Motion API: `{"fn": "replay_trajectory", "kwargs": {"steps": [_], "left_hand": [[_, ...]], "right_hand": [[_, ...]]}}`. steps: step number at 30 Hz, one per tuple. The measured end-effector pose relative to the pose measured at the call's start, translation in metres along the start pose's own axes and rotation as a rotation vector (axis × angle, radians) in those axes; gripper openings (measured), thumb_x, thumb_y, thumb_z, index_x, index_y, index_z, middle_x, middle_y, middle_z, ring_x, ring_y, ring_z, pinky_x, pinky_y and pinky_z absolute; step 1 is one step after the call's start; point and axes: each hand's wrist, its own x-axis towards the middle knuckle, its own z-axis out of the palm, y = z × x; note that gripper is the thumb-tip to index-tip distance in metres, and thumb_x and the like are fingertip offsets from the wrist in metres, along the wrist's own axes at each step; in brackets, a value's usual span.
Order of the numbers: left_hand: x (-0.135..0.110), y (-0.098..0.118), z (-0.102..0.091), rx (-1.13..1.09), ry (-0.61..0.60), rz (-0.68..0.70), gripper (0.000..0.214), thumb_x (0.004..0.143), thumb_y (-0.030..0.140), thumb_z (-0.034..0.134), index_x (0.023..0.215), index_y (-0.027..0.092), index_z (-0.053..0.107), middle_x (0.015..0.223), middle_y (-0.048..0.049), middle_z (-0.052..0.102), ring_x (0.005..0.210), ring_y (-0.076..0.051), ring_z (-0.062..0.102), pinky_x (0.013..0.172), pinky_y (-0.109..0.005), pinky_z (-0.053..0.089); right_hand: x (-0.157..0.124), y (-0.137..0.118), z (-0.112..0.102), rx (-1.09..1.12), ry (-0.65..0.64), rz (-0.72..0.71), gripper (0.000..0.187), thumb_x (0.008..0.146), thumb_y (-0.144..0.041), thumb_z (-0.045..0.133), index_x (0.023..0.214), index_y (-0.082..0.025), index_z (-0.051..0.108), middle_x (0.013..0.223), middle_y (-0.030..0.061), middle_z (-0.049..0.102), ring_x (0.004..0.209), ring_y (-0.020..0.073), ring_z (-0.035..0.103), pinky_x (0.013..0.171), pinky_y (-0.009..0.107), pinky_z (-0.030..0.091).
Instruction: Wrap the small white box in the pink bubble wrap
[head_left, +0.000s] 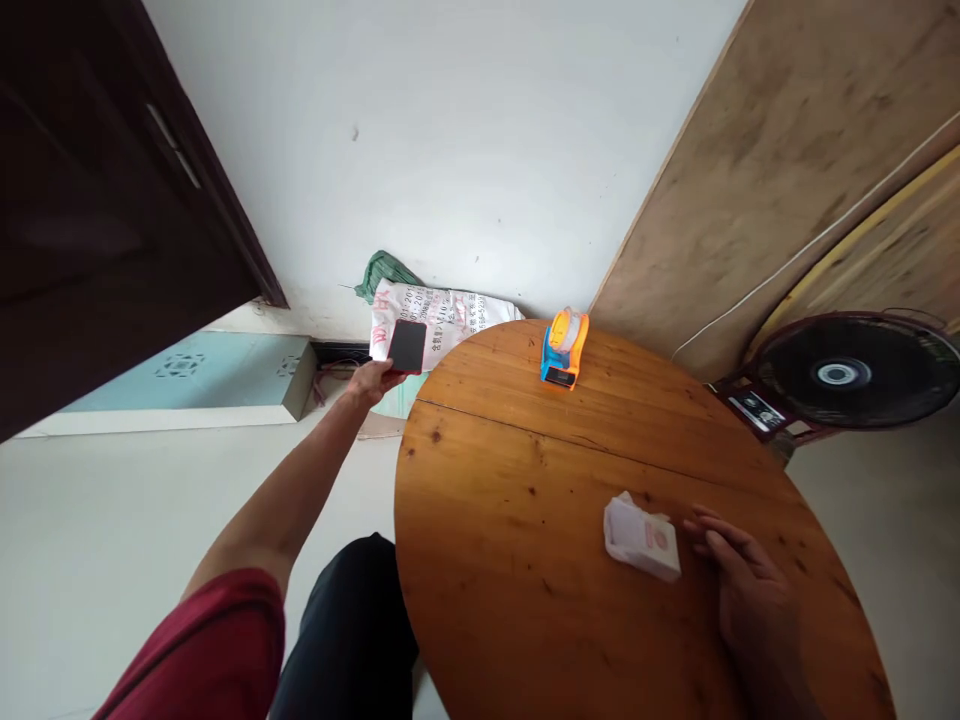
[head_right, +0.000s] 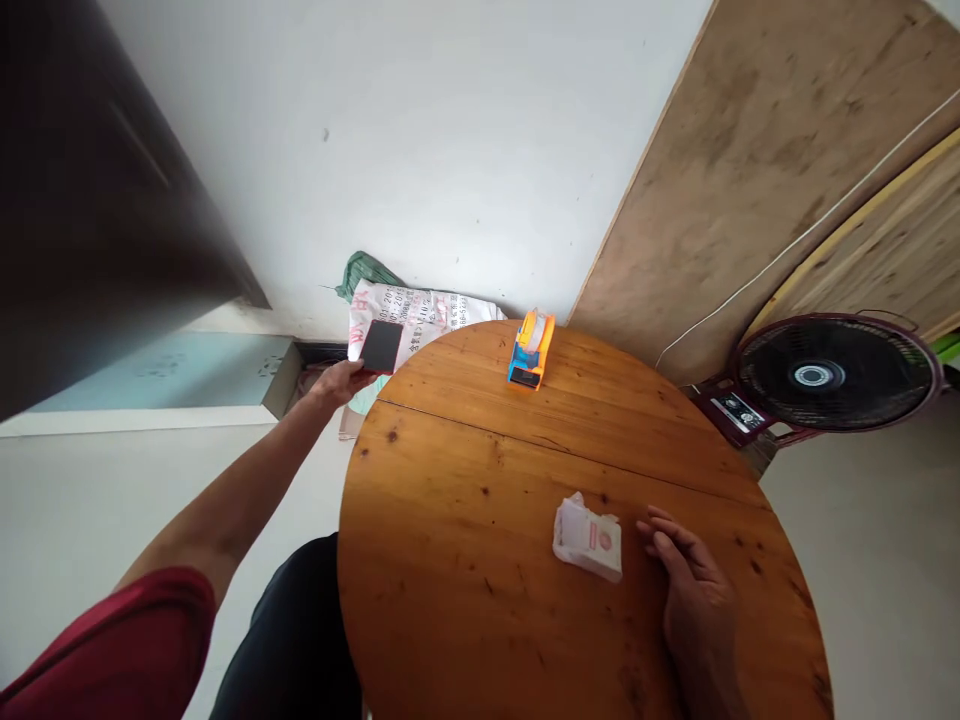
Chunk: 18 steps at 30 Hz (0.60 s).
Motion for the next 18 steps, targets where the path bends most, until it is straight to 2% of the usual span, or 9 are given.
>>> {"fn": "replay_trajectory", "kwargs": {"steps": [1,3,6,9,12,15,16,18], "left_hand": [[-0.025,0.007,-0.015,-0.003,-0.008,0.032,0.006,0.090,0.015,0.062,0.089,0.009,0.062,0.085,-0.0055,0.067,0.077,-0.014,0.066,0.071,-0.027,0.057],[-0.080,0.021,-0.048,-0.021,-0.022,0.099,0.013,0.087,0.008,0.063,0.075,0.011,0.057,0.071,-0.0014,0.064,0.068,-0.012,0.065,0.066,-0.024,0.057],[-0.168,0.036,-0.091,-0.042,-0.061,0.155,0.018,0.082,0.008,0.068,0.071,0.013,0.055,0.067,0.0004,0.063,0.063,-0.013,0.067,0.061,-0.023,0.059],[-0.248,0.040,-0.112,-0.140,-0.201,0.203,0.018,0.076,0.011,0.077,0.076,0.014,0.059,0.068,0.0031,0.063,0.062,-0.012,0.068,0.059,-0.023,0.061],[-0.308,0.034,-0.112,-0.208,-0.299,0.220,0.024,0.070,0.016,0.083,0.080,0.015,0.061,0.075,0.0033,0.066,0.065,-0.013,0.070,0.056,-0.020,0.061],[-0.347,0.018,-0.095,-0.232,-0.371,0.173,0.029,0.067,0.017,0.086,0.086,0.016,0.063,0.074,0.0046,0.067,0.061,-0.011,0.069,0.055,-0.020,0.062],[-0.357,0.010,-0.086,-0.226,-0.404,0.149,0.030,0.067,0.017,0.086,0.087,0.017,0.063,0.075,0.0045,0.068,0.061,-0.011,0.070,0.055,-0.020,0.062],[-0.371,-0.007,-0.063,-0.211,-0.485,0.109,0.030,0.068,0.020,0.086,0.086,0.016,0.063,0.075,0.0036,0.068,0.060,-0.011,0.069,0.055,-0.020,0.062]], "right_hand": [[0.001,0.002,-0.001,0.007,-0.010,-0.011,0.029,0.068,-0.041,0.081,0.084,-0.019,0.072,0.113,0.0049,0.071,0.094,0.0146,0.067,0.070,0.019,0.052],[0.004,0.005,-0.001,0.023,-0.025,-0.026,0.030,0.067,-0.041,0.080,0.085,-0.019,0.071,0.113,0.0062,0.070,0.092,0.0162,0.068,0.067,0.022,0.053],[0.007,0.003,0.003,0.074,-0.008,-0.043,0.032,0.063,-0.042,0.080,0.082,-0.019,0.069,0.111,0.0070,0.070,0.084,0.0181,0.069,0.061,0.026,0.051],[0.001,-0.015,0.008,0.163,0.028,-0.061,0.029,0.058,-0.039,0.079,0.075,-0.019,0.067,0.100,0.0069,0.071,0.079,0.0205,0.069,0.062,0.032,0.051],[-0.023,-0.056,0.007,0.212,0.208,-0.208,0.020,0.065,-0.040,0.073,0.070,-0.022,0.067,0.087,0.0077,0.070,0.073,0.0240,0.068,0.066,0.042,0.051],[-0.072,-0.108,0.003,0.179,0.255,-0.436,0.010,0.079,-0.037,0.068,0.076,-0.028,0.071,0.097,0.0104,0.072,0.080,0.0259,0.069,0.074,0.045,0.052],[-0.093,-0.123,0.003,0.111,0.171,-0.478,0.010,0.083,-0.037,0.066,0.086,-0.029,0.072,0.100,0.0096,0.072,0.087,0.0258,0.069,0.080,0.045,0.053],[-0.137,-0.144,0.012,-0.018,-0.068,-0.533,0.019,0.087,-0.039,0.063,0.097,-0.026,0.073,0.096,0.0076,0.074,0.083,0.0238,0.069,0.078,0.043,0.056]]}}
